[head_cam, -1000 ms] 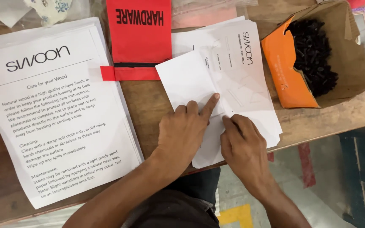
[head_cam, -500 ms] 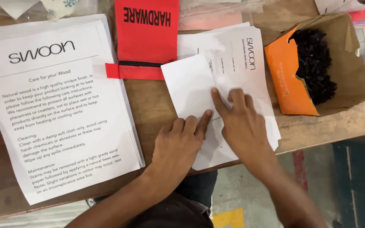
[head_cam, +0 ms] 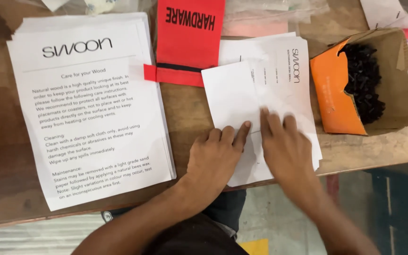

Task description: Packing instruction manuals and small furniture hardware components into pouches and envelopes.

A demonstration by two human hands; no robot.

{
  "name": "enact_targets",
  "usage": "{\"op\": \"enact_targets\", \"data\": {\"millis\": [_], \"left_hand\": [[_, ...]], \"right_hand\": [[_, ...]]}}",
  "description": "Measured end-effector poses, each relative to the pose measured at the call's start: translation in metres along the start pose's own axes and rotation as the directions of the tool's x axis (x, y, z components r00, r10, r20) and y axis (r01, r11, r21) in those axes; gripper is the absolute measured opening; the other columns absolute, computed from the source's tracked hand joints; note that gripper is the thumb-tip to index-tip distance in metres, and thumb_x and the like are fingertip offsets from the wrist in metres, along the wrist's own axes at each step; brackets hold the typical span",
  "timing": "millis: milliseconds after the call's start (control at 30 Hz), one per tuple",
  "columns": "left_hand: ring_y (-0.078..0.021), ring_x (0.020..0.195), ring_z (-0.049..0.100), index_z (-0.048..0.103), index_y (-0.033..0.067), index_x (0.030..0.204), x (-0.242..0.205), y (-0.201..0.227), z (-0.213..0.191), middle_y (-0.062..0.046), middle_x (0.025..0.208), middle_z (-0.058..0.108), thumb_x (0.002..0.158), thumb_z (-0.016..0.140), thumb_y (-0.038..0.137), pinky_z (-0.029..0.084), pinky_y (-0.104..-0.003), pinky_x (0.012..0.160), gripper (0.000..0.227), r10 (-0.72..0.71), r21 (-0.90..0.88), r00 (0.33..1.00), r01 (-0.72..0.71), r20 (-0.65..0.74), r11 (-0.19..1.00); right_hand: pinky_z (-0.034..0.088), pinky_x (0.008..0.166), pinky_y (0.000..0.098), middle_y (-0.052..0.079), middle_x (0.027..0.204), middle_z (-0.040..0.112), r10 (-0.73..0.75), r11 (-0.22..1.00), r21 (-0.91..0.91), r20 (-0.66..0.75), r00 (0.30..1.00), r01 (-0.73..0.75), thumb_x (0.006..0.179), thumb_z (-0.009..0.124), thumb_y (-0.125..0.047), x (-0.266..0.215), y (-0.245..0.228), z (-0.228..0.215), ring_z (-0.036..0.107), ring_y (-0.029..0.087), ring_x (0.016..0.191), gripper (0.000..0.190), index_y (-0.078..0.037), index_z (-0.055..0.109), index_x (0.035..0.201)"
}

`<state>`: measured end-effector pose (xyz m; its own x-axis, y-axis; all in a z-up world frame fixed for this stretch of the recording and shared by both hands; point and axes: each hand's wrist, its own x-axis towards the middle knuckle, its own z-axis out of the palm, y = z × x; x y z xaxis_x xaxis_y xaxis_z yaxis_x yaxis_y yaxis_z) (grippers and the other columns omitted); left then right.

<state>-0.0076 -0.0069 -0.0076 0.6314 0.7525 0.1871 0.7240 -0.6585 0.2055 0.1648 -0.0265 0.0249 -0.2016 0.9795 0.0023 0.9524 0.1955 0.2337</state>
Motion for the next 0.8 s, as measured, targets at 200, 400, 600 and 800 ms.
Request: {"op": "enact_targets", "data": {"millis": [200,400,600,800], "left_hand": [[-0.0196,0.079,0.062,0.059,0.0136,0.145,-0.001,-0.001,0.005,-0.003,0.092,0.061,0.083,0.065,0.014,0.055,-0.031,0.066,0.062,0.014,0.016,1.000,-0.014,-0.002,1.000],[-0.0205,0.085,0.062,0.057,0.0073,0.142,-0.003,0.000,0.000,-0.005,0.094,0.061,0.081,0.065,0.016,0.055,-0.034,0.070,0.063,0.012,0.012,1.000,-0.012,-0.001,1.000],[-0.0236,0.087,0.067,0.060,0.0044,0.131,-0.012,-0.007,0.017,-0.006,0.098,0.063,0.090,0.067,0.014,0.057,-0.038,0.076,0.043,0.008,-0.137,0.993,-0.025,-0.120,0.990],[-0.0283,0.086,0.068,0.061,0.0107,0.130,0.031,-0.056,-0.039,-0.009,0.105,0.062,0.083,0.069,0.014,0.057,-0.044,0.064,0.047,-0.062,-0.089,0.969,0.042,-0.239,0.995]], "right_hand": [[0.057,0.064,0.0314,0.006,0.101,0.062,0.009,0.976,0.219,-0.007,1.000,-0.007,0.074,0.069,0.000,-0.058,0.006,-0.002,0.063,0.021,0.086,0.055,-0.001,0.065,0.129],[0.052,0.056,0.0298,0.016,0.104,0.065,0.337,0.666,0.709,-0.006,0.942,-0.234,0.092,0.073,-0.007,0.008,-0.006,0.002,0.063,0.019,0.065,0.052,0.009,0.058,0.140],[0.043,0.057,0.0300,0.014,0.080,0.057,0.371,0.013,0.959,0.257,0.892,-0.282,0.105,0.074,-0.009,0.011,0.009,0.039,0.046,0.011,0.066,0.023,0.013,0.067,0.103],[0.055,0.063,0.0225,0.001,0.102,0.070,0.520,-0.078,0.996,0.007,0.854,0.040,0.101,0.055,-0.011,0.023,0.011,0.001,0.065,0.007,0.079,0.032,-0.005,0.052,0.132]]}}
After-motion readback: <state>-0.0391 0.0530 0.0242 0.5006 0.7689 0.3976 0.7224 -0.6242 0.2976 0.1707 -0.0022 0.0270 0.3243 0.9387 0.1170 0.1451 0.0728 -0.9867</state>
